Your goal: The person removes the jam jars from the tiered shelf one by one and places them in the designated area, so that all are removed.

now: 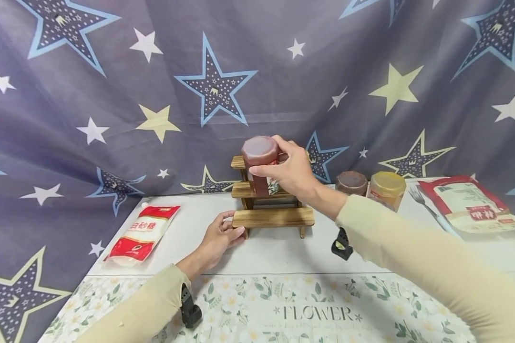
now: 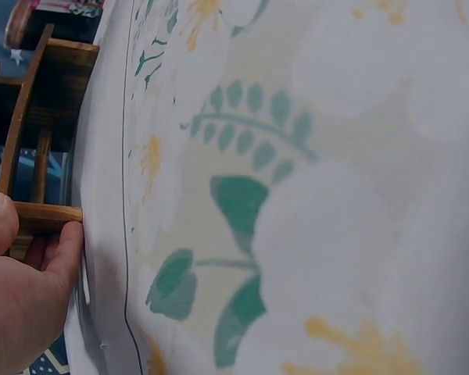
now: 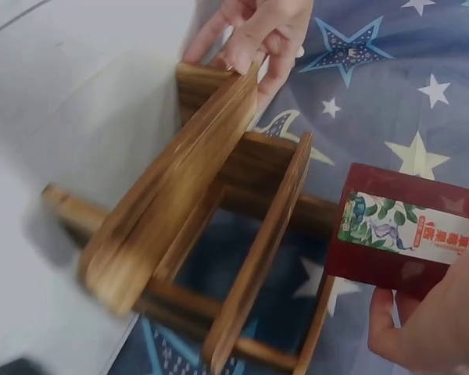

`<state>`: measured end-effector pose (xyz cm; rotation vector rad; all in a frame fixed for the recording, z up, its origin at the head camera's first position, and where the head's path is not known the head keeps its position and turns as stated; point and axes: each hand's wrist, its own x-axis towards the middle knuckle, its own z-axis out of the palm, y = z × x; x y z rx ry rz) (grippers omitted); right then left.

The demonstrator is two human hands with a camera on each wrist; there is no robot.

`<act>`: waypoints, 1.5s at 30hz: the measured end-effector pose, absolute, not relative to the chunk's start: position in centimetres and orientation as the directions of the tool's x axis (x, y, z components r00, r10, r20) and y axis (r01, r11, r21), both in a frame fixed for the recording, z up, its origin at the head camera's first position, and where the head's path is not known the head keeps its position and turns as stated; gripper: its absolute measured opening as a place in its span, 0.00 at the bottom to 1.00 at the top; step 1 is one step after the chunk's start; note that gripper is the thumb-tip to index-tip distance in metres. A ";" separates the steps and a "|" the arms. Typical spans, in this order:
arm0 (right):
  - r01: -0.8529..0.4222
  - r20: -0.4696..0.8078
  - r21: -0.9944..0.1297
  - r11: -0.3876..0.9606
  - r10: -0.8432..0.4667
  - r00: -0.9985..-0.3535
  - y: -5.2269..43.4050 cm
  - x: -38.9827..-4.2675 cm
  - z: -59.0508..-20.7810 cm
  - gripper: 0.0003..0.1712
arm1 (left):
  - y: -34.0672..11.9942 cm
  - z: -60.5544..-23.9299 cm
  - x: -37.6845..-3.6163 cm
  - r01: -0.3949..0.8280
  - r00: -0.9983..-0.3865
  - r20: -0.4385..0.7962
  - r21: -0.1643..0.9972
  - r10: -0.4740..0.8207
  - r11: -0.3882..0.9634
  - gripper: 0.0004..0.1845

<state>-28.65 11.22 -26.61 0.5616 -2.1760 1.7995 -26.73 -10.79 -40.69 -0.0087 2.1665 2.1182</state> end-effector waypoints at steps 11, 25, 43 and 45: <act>-0.393 0.394 -0.856 0.337 -0.068 -0.917 16.4 -26.7 -26.0 0.45 | -10.9 -40.7 -26.8 -0.075 -0.994 -0.078 0.996 0.071 0.038 0.31; -0.255 0.281 -0.879 0.404 0.007 -0.960 22.3 -23.2 -24.6 0.46 | -10.6 -40.7 -26.7 -0.073 -0.994 -0.076 0.997 0.078 0.036 0.30; -0.281 0.317 -0.940 0.192 0.189 -0.929 31.1 -21.5 -25.4 0.35 | -10.7 -40.7 -26.7 -0.071 -0.994 -0.074 0.997 0.078 0.039 0.31; -0.298 0.341 -0.929 0.218 0.196 -0.919 31.9 -21.3 -25.8 0.33 | -10.7 -40.7 -26.7 -0.068 -0.995 -0.071 0.997 0.077 0.041 0.31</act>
